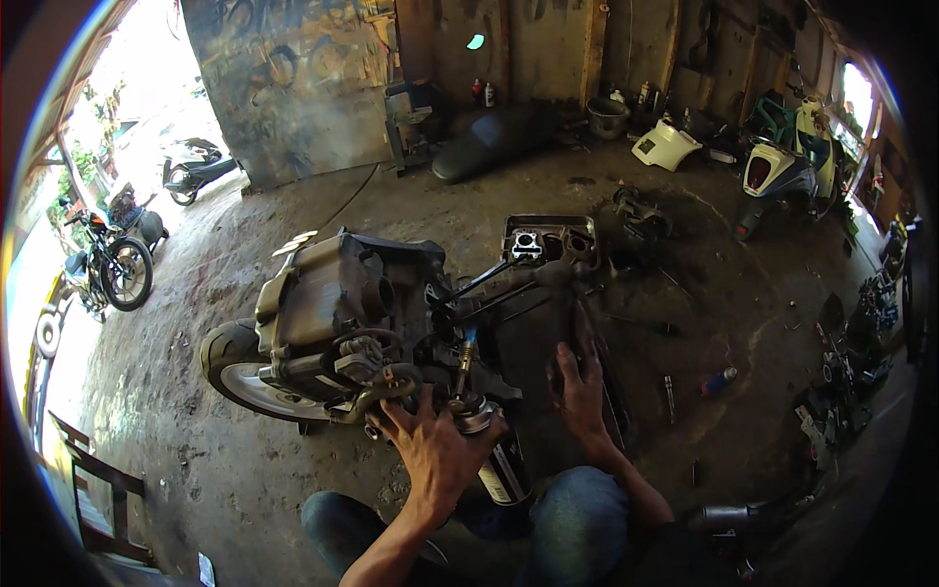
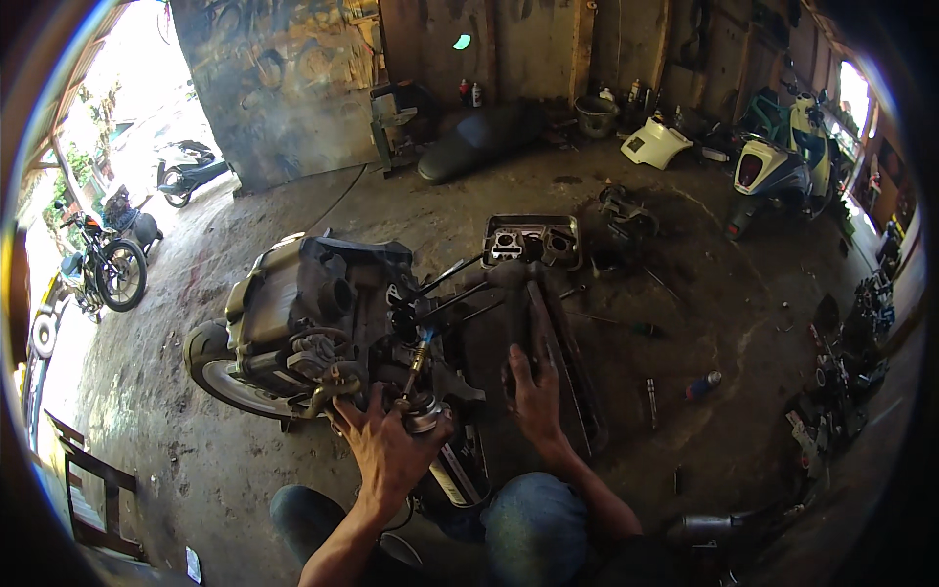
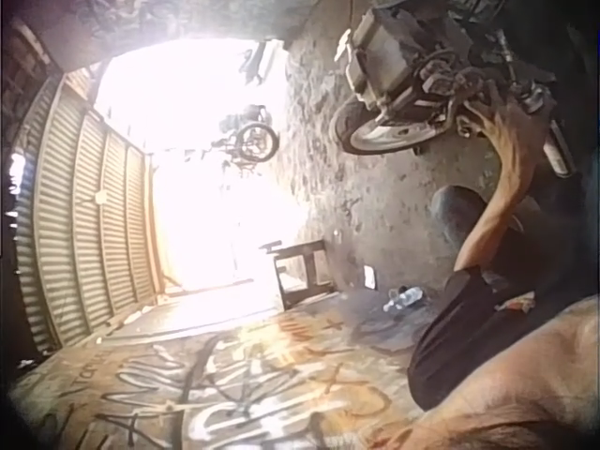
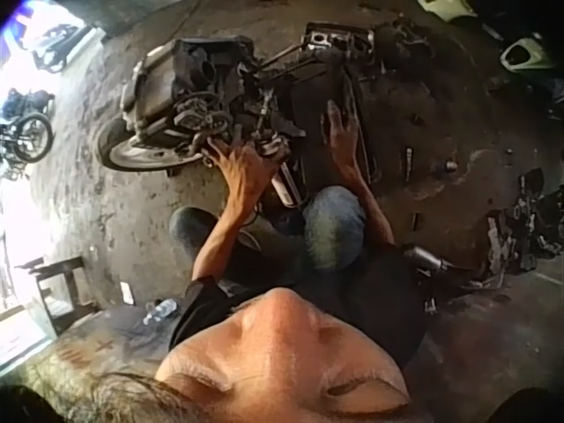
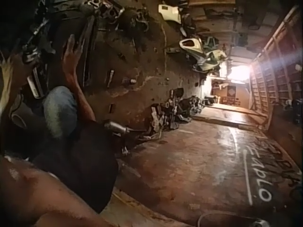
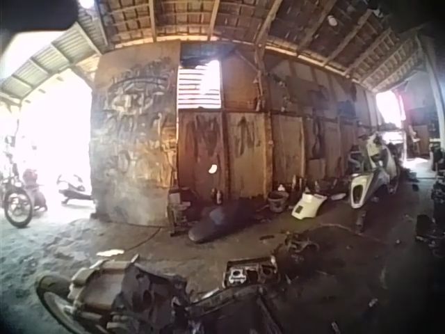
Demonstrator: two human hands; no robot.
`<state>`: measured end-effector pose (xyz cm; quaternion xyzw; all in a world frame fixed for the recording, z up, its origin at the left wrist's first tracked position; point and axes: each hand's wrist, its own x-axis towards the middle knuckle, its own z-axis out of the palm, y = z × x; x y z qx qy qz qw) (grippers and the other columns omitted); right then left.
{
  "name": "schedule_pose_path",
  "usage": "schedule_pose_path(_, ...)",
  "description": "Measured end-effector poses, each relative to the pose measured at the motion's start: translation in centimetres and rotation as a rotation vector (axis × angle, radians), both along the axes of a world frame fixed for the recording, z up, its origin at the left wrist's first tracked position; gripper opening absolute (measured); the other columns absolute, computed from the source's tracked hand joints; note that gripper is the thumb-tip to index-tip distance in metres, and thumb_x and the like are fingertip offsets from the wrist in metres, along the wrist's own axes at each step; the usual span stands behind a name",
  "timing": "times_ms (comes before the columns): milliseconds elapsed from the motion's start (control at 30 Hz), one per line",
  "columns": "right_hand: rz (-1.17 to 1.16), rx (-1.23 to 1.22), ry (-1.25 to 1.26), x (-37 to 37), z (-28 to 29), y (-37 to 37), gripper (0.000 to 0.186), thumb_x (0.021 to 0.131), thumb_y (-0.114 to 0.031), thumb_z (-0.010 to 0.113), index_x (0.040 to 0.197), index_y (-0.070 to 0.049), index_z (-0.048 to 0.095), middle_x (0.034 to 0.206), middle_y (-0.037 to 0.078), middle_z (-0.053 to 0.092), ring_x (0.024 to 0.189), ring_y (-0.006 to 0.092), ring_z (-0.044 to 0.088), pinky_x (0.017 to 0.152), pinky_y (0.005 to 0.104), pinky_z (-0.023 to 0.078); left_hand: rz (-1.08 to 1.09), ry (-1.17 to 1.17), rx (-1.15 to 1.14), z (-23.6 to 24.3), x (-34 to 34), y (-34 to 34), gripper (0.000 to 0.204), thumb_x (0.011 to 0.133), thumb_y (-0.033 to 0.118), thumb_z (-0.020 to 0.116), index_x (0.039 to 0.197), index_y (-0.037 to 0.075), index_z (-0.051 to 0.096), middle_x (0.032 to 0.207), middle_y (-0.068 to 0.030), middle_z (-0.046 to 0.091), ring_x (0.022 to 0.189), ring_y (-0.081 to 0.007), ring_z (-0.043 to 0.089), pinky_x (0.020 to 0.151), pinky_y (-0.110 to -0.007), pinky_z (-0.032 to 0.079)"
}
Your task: The recorder is disassembling or repairing a motorcycle engine, using a blow torch to heat components and a hammer to loosen them.
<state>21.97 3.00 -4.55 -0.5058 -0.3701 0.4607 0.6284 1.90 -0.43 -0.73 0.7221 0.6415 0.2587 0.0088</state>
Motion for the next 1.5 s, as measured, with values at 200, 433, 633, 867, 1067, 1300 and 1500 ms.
schedule_pose_path(200, -0.013, 0.056, -0.139, -1.0, -0.6, 0.4, 0.063, 0.104, -0.028, 0.055, 0.159, -0.019, 0.026, 0.073, -0.004, 0.052, 0.055, 0.0022, 0.047, 0.041, 0.0209, 0.037, -0.006, -0.013, -0.041, -0.1, 0.1, 0.0, 0.054, 0.073, 0.059, 0.076, 0.102, 0.014, 0.078, 0.139, -0.0265, 0.053, 0.134, -0.0584, 0.024, 0.114, -0.066, 0.015)
schedule_pose_path(433, -0.049, -0.025, 0.036, -1.4, 1.0, -0.1, 0.059, 0.103, -0.024, 0.055, 0.156, -0.011, 0.032, 0.094, 0.004, 0.061, 0.074, 0.0095, 0.056, 0.060, 0.0245, 0.047, -0.002, -0.005, -0.123, 0.2, -0.2, 0.2, 0.065, 0.075, 0.064, 0.073, 0.109, 0.009, 0.076, 0.143, -0.0248, 0.050, 0.135, -0.0617, 0.019, 0.113, -0.071, 0.009)
schedule_pose_path(633, -0.068, 0.268, -0.657, -0.7, -3.5, 1.1, 0.051, 0.104, -0.027, 0.055, 0.148, -0.005, 0.045, 0.092, 0.002, 0.063, 0.071, 0.0077, 0.059, 0.056, 0.0236, 0.050, 0.021, 0.004, -0.132, 0.2, 0.0, -0.1, 0.057, 0.074, 0.059, 0.075, 0.109, 0.015, 0.077, 0.142, -0.0243, 0.050, 0.136, -0.0595, 0.019, 0.116, -0.068, 0.007)
schedule_pose_path(867, -0.056, -0.038, -0.041, -1.2, 1.0, 0.0, 0.057, 0.103, -0.030, 0.057, 0.153, -0.008, 0.039, 0.088, 0.002, 0.064, 0.068, 0.0086, 0.057, 0.058, 0.0255, 0.050, 0.007, 0.028, -0.161, 0.9, 0.3, 0.0, 0.059, 0.074, 0.061, 0.073, 0.112, 0.015, 0.077, 0.143, -0.0245, 0.049, 0.137, -0.0617, 0.015, 0.115, -0.071, 0.005)
schedule_pose_path(1067, 0.012, -0.012, 0.006, -1.5, -0.5, 0.7, 0.046, 0.103, -0.031, 0.057, 0.143, -0.009, 0.051, 0.075, -0.005, 0.053, 0.057, 0.0022, 0.048, 0.042, 0.0214, 0.036, 0.005, 0.003, -0.117, 0.6, -0.2, 0.1, 0.059, 0.075, 0.061, 0.072, 0.111, 0.014, 0.077, 0.140, -0.0232, 0.051, 0.137, -0.0620, 0.016, 0.115, -0.071, 0.004)
schedule_pose_path(1300, 0.067, 0.066, -0.475, -1.0, -2.9, 1.1, 0.058, 0.104, -0.027, 0.053, 0.155, -0.005, 0.035, 0.110, 0.009, 0.066, 0.094, 0.0126, 0.061, 0.081, 0.0261, 0.052, 0.015, -0.004, -0.111, 0.2, 0.2, 0.1, 0.060, 0.076, 0.062, 0.070, 0.111, 0.014, 0.077, 0.143, -0.0240, 0.049, 0.136, -0.0612, 0.016, 0.115, -0.071, 0.003)
schedule_pose_path(1500, -0.045, -0.259, 0.175, -1.7, 2.2, 0.0, 0.058, 0.103, -0.023, 0.054, 0.153, 0.000, 0.036, 0.150, 0.020, 0.047, 0.133, 0.0205, 0.045, 0.112, 0.0311, 0.032, 0.003, 0.014, -0.147, 0.4, 0.4, 0.0, 0.059, 0.075, 0.061, 0.073, 0.110, 0.014, 0.077, 0.141, -0.0244, 0.050, 0.136, -0.0608, 0.016, 0.114, -0.071, 0.005)
